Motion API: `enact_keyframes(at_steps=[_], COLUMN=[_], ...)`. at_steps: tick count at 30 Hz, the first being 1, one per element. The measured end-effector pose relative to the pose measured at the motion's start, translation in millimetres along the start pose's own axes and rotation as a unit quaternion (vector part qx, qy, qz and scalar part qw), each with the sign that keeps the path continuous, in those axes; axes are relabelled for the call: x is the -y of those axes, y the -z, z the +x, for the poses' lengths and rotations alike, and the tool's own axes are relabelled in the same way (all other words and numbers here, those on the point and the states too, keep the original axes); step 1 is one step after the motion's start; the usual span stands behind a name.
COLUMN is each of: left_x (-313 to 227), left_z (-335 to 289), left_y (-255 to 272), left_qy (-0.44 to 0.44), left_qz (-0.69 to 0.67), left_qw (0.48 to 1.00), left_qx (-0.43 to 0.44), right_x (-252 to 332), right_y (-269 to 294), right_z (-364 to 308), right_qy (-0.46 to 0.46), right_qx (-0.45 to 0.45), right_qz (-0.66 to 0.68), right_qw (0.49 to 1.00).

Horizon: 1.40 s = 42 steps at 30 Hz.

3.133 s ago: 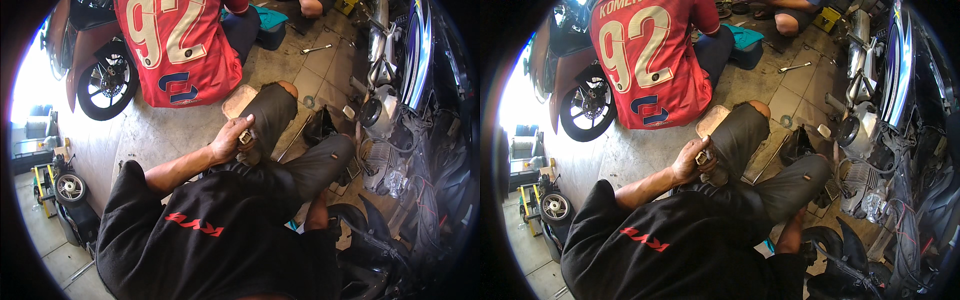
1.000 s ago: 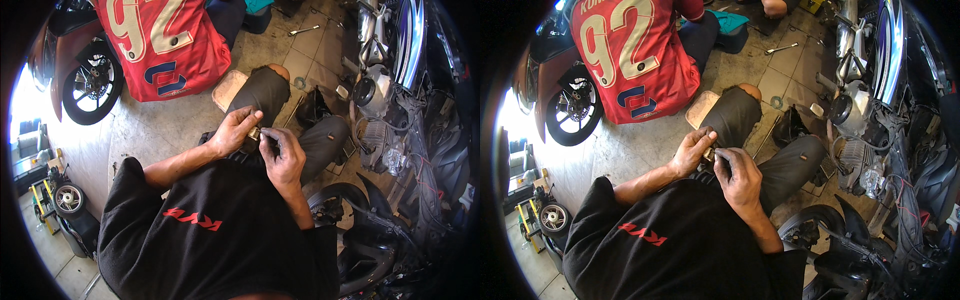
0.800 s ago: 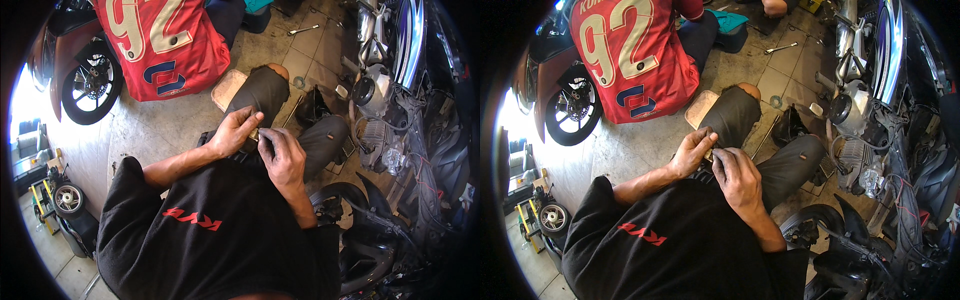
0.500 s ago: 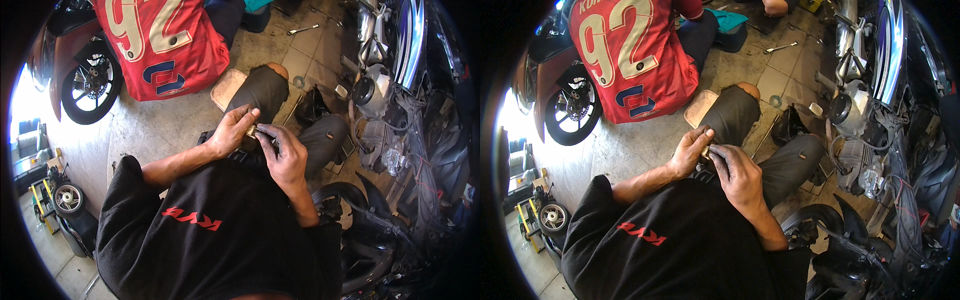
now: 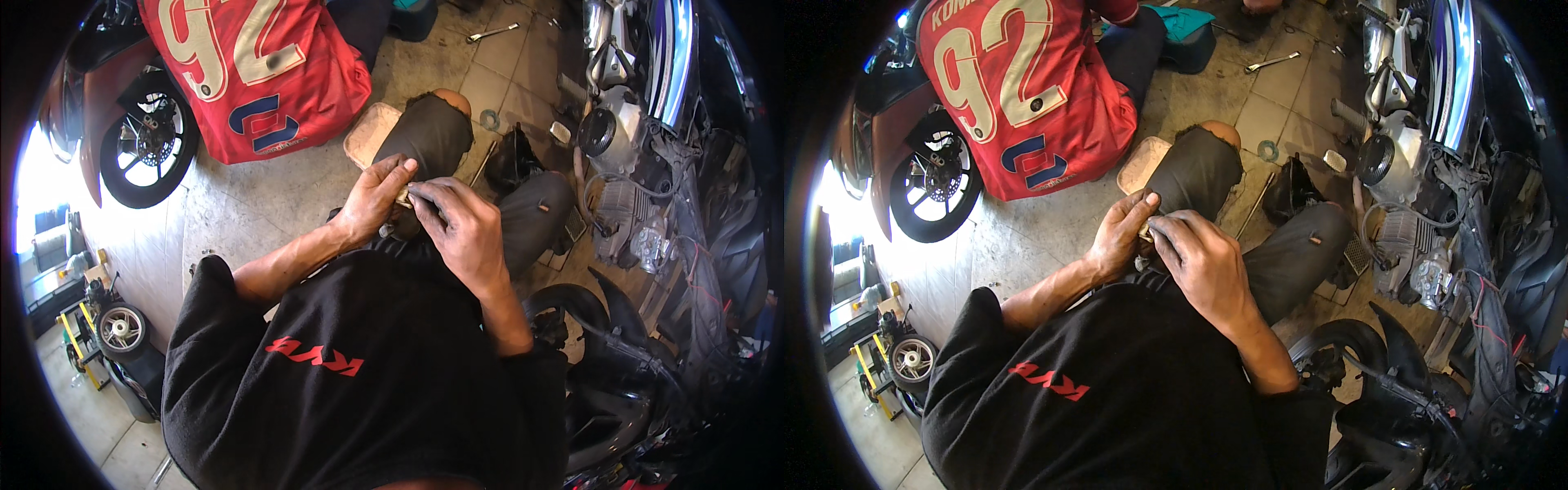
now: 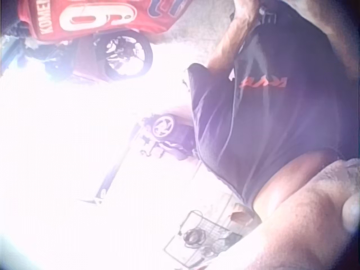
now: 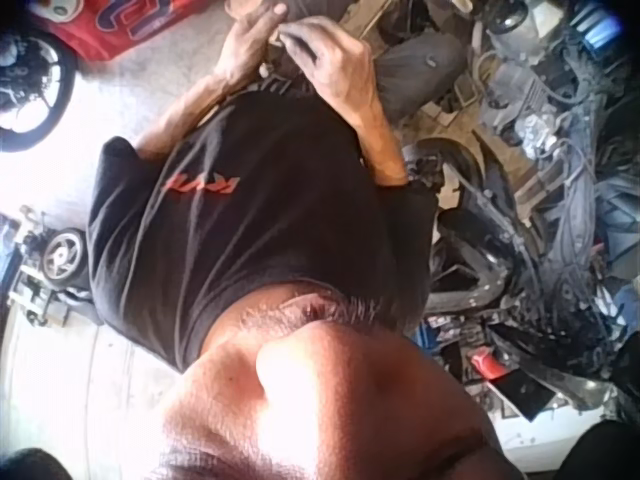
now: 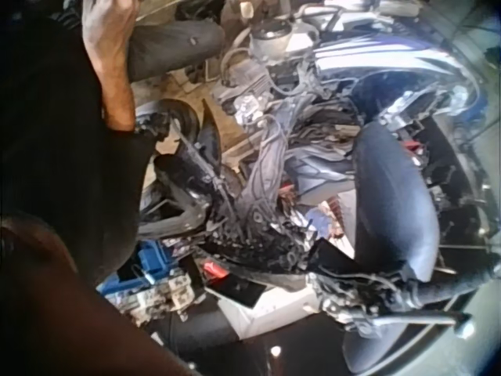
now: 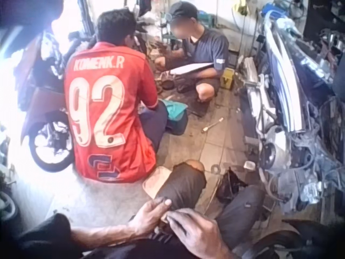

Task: The person uses a T-handle socket wrench to loosen bolts on a motorcycle engine, removes a starter motor by hand, and then reinstalls the component back into the engine housing.

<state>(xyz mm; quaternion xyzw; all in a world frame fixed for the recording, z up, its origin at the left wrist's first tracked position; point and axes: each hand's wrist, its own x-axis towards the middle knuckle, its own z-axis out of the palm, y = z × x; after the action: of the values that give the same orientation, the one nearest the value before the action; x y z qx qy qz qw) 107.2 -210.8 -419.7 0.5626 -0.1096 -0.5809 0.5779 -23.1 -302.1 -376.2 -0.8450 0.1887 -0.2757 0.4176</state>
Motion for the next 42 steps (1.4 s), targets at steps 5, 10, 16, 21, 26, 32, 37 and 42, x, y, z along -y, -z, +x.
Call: enact_keyframes(at_steps=[5,10,16,21,26,32,37,42], left_x=[-4,1,-4,-2,1,10,-2,-24], left_z=[-4,0,15,15,18,28,23,18], left_y=[9,27,39,41,47,54,54,32], left_qy=[0.009,-0.039,-0.032,-0.038,-0.071,-0.145,-0.163,-0.221], left_qz=[-0.057,-0.104,-0.201,-0.193,-0.208,-0.247,-0.284,-0.281], left_qw=[0.998,0.991,0.974,0.978,0.970,0.955,0.945,0.933], left_qx=[-0.011,-0.068,-0.100,-0.063,-0.103,-0.076,-0.017,0.051], right_x=[-10,-72,-88,-75,-74,-78,-69,-46], right_y=[-8,-18,-36,-60,-67,-80,-75,-49], right_z=[2,-29,-88,-85,-76,-68,-72,-67], right_qy=[-0.054,-0.359,-0.254,-0.219,-0.172,-0.112,-0.116,-0.050], right_qx=[0.003,-0.054,0.091,0.155,0.141,0.111,0.007,-0.106], right_qz=[0.108,0.216,0.110,-0.027,-0.062,-0.086,-0.025,-0.046], right_qw=[0.993,0.906,0.957,0.963,0.973,0.984,0.993,0.992])
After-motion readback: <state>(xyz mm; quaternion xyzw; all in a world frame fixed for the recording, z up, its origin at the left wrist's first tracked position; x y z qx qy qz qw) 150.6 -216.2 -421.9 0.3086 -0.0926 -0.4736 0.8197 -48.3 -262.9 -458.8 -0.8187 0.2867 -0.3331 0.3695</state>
